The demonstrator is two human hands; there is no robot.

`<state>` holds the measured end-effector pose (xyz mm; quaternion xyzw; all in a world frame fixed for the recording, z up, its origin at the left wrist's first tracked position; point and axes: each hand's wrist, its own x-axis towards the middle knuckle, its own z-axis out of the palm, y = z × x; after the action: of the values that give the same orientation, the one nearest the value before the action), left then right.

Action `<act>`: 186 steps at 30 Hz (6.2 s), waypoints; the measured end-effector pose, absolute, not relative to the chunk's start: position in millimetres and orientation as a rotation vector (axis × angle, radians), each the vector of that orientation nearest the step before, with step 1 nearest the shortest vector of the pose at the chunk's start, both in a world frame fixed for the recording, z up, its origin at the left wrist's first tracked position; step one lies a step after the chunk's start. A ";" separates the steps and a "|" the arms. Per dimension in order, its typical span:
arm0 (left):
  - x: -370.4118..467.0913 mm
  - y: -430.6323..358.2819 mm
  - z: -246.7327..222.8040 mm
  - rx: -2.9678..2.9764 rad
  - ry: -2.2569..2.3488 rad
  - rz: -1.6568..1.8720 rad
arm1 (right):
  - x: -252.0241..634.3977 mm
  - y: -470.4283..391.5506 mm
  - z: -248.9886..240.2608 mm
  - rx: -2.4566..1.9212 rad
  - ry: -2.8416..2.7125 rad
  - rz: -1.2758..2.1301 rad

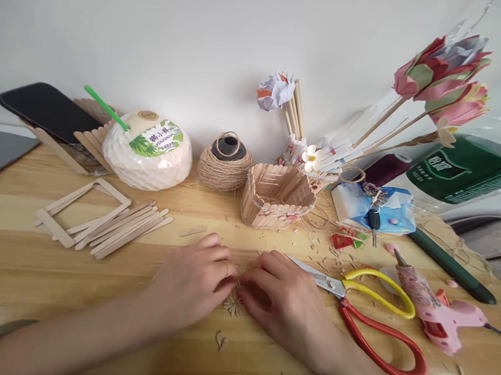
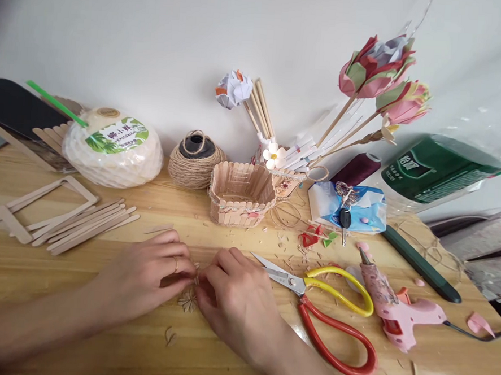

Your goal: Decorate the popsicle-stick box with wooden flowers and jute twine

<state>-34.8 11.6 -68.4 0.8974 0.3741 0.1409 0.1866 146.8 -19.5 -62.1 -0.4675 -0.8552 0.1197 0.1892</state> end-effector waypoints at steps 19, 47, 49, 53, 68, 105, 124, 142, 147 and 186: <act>-34.0 13.0 -67.1 2.565 1.027 0.389 | 142.7 -21.1 -64.7 -1.347 -2.419 0.201; -39.0 13.7 -71.3 2.599 0.978 0.442 | 147.4 -24.0 -58.8 -1.361 -2.431 0.353; -38.8 13.3 -71.9 2.602 0.963 0.444 | 147.3 -24.2 -58.4 -1.363 -2.425 0.371; -38.8 14.1 -70.9 2.599 0.958 0.471 | 147.5 -23.8 -58.2 -1.361 -2.399 0.353; -38.2 15.1 -66.9 2.576 0.933 0.493 | 148.7 -18.5 -60.1 -1.313 -2.373 0.501; -38.3 15.1 -66.5 2.621 0.954 0.440 | 143.0 -19.6 -66.9 -1.364 -2.365 0.311; -41.4 21.0 -59.9 2.736 0.908 0.515 | 142.6 -19.6 -64.2 -1.391 -2.370 0.358; -44.2 14.4 -79.3 2.952 0.773 0.730 | 144.0 -19.6 -63.7 -1.376 -2.373 0.360; -44.4 14.9 -78.4 2.978 0.752 0.727 | 144.1 -19.4 -63.9 -1.383 -2.372 0.371; -49.2 34.3 -62.6 2.607 1.057 0.765 | 145.2 -18.7 -66.2 -1.348 -2.363 0.443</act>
<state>-49.2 34.3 -62.6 0.8886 0.3602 0.2606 0.1129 145.2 -18.7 -66.2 -0.4800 -0.8414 0.1579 0.1914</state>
